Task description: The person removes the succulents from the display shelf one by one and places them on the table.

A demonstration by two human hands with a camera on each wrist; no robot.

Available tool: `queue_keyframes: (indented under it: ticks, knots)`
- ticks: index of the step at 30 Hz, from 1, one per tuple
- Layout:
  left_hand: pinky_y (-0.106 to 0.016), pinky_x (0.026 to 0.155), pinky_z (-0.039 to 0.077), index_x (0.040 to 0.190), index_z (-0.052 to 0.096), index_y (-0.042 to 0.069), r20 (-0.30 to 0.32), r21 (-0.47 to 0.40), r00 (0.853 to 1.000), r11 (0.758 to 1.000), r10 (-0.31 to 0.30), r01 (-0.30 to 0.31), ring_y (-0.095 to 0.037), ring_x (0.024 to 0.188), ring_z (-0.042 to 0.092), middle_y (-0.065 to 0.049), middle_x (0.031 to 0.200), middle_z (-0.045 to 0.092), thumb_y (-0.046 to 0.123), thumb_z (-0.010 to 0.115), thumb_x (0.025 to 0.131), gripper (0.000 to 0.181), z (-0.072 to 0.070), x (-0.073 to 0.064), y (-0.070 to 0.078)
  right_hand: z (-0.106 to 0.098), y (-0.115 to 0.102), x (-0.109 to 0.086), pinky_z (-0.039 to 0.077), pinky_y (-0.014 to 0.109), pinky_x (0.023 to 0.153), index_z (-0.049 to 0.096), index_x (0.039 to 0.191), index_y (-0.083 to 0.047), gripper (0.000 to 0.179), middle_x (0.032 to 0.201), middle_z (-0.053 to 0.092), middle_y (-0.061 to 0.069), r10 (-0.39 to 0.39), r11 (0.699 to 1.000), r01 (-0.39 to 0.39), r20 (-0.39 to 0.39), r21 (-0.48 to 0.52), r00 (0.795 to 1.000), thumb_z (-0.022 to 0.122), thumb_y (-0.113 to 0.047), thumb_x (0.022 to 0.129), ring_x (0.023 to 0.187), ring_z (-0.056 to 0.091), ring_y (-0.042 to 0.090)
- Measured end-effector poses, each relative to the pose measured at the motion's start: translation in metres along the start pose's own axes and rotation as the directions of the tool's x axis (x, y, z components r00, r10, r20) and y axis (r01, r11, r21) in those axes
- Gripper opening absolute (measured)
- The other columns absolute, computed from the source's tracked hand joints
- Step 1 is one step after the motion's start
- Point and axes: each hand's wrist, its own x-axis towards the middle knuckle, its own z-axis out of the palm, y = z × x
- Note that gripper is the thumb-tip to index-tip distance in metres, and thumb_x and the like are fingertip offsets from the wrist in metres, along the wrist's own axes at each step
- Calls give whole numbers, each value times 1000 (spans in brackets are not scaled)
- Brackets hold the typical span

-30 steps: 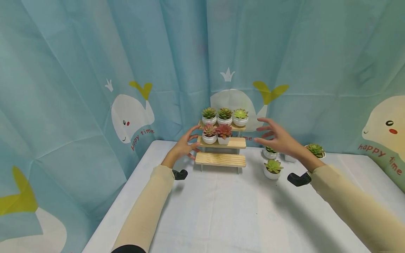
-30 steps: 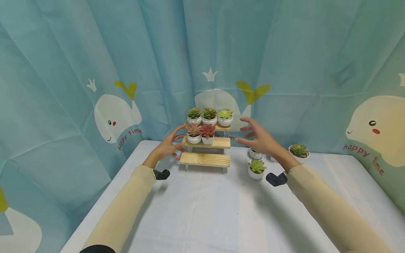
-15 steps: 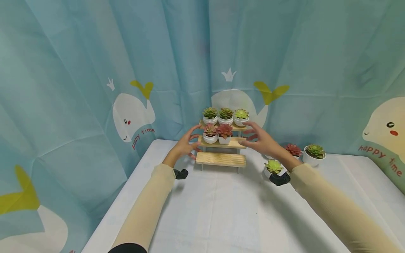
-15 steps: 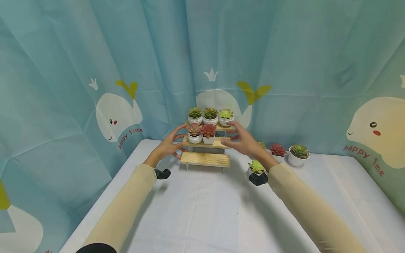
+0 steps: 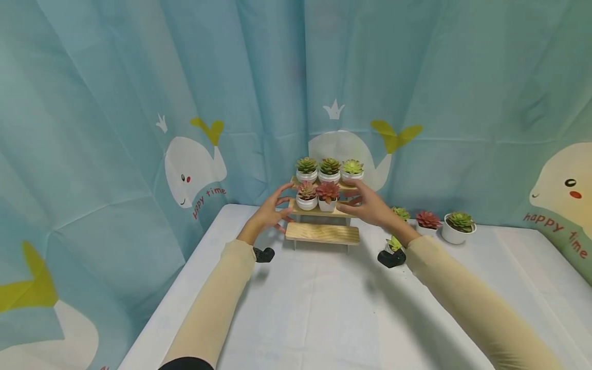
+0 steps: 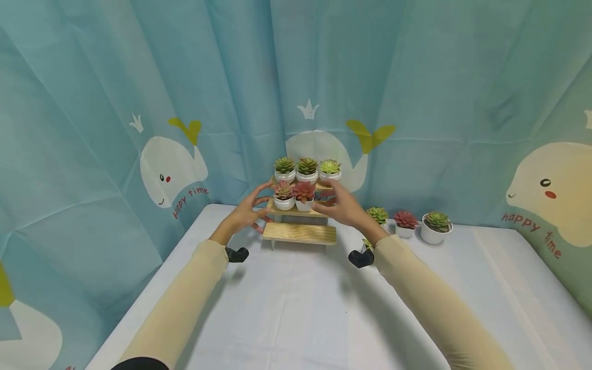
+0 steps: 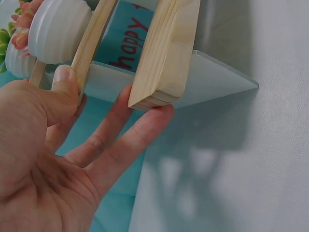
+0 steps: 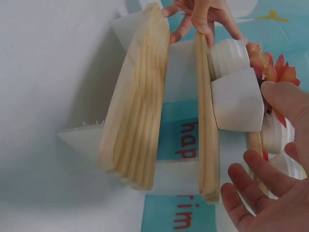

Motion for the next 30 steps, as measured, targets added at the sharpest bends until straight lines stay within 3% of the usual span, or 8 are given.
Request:
queue_keyframes:
  ticks: [8, 13, 20, 30]
  knots:
    - [-67, 66, 59, 163, 23, 39, 15, -9, 999, 999, 51, -50, -42, 95, 73, -21, 163, 31, 2, 59, 103, 78, -1, -1, 2, 5, -2, 9, 53, 55, 99, 32, 160, -10, 74, 151, 48, 20, 17, 999, -17, 11, -28, 1000, 72, -20, 99, 128, 56, 40]
    - [-64, 65, 60, 162, 23, 41, 16, -16, 999, 999, 40, -40, -41, 95, 73, -20, 164, 29, 4, 59, 104, 78, -1, -1, 2, 5, -3, 12, 52, 55, 101, 35, 158, -9, 73, 143, 56, 23, 21, 1000, -20, 14, -24, 1000, 74, -22, 98, 128, 57, 39]
    - [-66, 66, 59, 162, 25, 41, 7, -13, 999, 999, 40, -40, -39, 91, 74, -20, 164, 29, 5, 61, 103, 78, 0, 0, 0, 9, 2, 16, 54, 54, 100, 38, 157, -6, 74, 140, 57, 24, 36, 998, -35, 13, -50, 999, 75, -27, 97, 126, 59, 40]
    - [-59, 63, 62, 162, 24, 43, 0, -12, 1000, 1000, 18, -18, -40, 92, 73, -19, 164, 30, 5, 60, 104, 78, 0, -2, 1, 15, 2, 21, 56, 53, 97, 44, 153, -3, 68, 138, 60, 22, 34, 996, -34, -10, -81, 999, 75, -25, 97, 124, 60, 38]
